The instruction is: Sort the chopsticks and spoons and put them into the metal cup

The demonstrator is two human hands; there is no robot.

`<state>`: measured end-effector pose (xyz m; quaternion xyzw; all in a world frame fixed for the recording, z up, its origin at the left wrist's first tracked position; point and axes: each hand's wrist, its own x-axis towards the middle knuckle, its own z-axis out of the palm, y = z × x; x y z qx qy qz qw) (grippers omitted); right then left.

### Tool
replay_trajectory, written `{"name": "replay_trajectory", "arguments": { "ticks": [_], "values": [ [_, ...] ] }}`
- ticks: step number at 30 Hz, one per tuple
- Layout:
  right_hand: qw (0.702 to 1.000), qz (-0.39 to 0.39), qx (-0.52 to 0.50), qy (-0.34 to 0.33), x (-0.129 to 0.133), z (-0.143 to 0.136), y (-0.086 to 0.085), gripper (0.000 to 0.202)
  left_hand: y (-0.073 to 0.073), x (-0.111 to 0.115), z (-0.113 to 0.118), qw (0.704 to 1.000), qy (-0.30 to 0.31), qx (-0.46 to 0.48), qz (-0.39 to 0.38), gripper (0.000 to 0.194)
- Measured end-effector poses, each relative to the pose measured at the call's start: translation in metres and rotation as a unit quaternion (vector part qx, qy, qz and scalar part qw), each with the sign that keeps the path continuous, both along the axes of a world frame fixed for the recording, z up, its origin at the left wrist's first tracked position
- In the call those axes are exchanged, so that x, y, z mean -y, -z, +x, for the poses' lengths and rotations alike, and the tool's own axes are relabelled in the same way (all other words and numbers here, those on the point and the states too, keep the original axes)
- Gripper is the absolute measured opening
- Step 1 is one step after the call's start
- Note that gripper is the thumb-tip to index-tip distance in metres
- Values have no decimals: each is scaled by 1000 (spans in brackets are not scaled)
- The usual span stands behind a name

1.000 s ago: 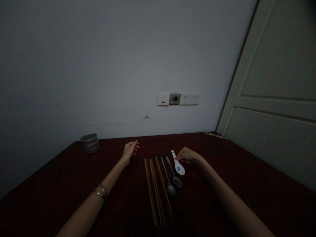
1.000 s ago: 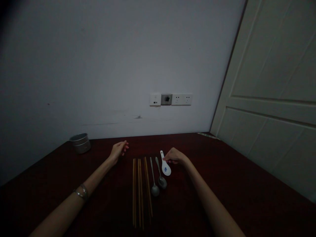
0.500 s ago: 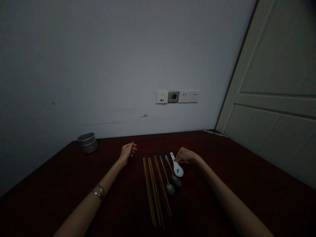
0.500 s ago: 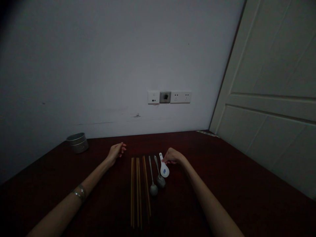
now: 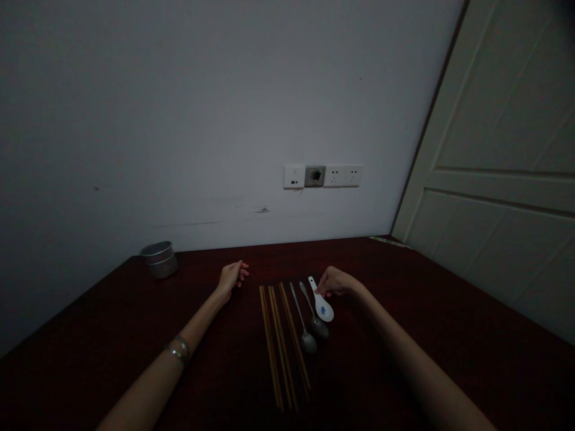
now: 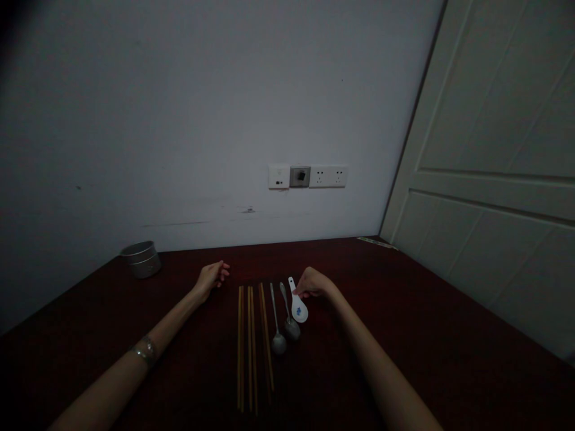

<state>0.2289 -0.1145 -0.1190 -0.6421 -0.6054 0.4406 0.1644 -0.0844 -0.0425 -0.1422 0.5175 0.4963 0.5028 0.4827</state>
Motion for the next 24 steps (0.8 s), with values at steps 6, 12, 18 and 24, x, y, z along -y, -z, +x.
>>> {"name": "replay_trajectory", "arguments": {
  "ticks": [6,12,18,24],
  "values": [
    [1000,-10,-1,2,2,0,-4,14,0,1,0,1000,6,-10,5,36],
    [1000,-10,4,-6,0,4,-2,19,3,0,0,1000,9,-15,12,37],
    [1000,-17,7,-5,3,7,-6,27,4,-1,-1,999,21,-15,22,37],
    [998,21,-23,60,1,20,-13,39,6,0,-1,999,21,-12,29,36]
  ]
}}
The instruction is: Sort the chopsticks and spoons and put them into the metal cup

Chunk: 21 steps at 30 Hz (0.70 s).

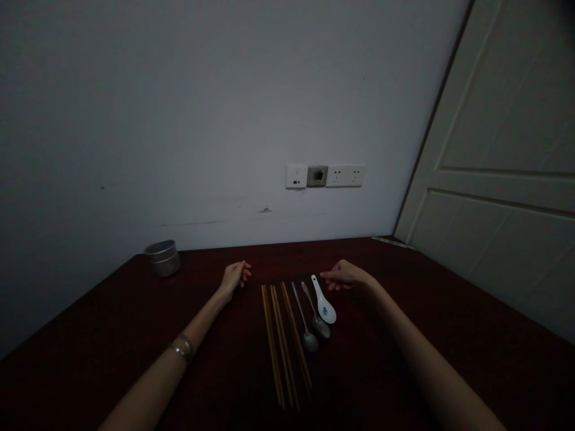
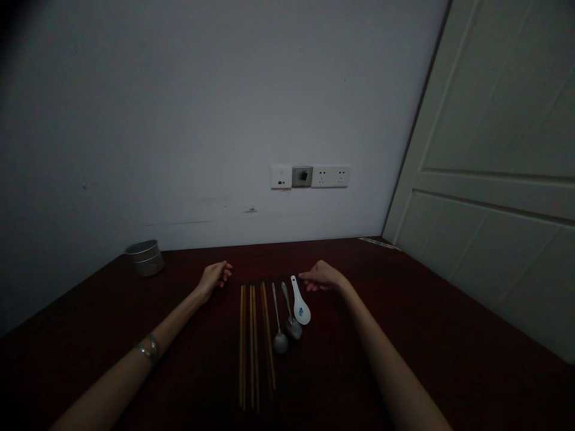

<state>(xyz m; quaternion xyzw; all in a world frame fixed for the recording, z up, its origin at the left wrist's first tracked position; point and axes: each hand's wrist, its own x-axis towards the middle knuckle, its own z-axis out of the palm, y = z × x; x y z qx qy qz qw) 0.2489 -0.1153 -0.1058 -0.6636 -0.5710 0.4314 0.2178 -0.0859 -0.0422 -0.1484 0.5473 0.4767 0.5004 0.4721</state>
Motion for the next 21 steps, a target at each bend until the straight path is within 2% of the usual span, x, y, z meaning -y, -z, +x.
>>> {"name": "replay_trajectory", "arguments": {
  "ticks": [3,5,7,9,11,13,15,16,18,21],
  "values": [
    [995,66,-13,78,-8,7,13,39,-1,-1,1,1000,-16,3,7,34],
    [985,130,-19,114,-13,12,28,39,-8,-3,0,999,-39,0,31,32],
    [975,179,-17,133,-15,18,43,40,-24,-4,-5,994,-80,-12,72,31],
    [968,216,-14,130,-16,24,55,42,-49,-2,-15,981,-136,-37,132,32],
    [961,245,-8,127,-14,29,63,45,-79,2,-32,952,-199,-78,221,33],
    [954,267,4,135,-13,32,67,48,-107,8,-54,900,-272,-121,317,32],
    [950,277,33,138,-11,33,68,49,-126,12,-79,845,-345,-150,379,35],
    [949,279,48,136,-11,33,67,50,-131,12,-93,823,-375,-162,394,38],
    [948,279,74,135,-10,33,67,50,-133,7,-121,796,-416,-186,398,46],
    [948,274,96,132,-12,34,68,50,-116,-9,-163,789,-446,-226,357,62]
  ]
}}
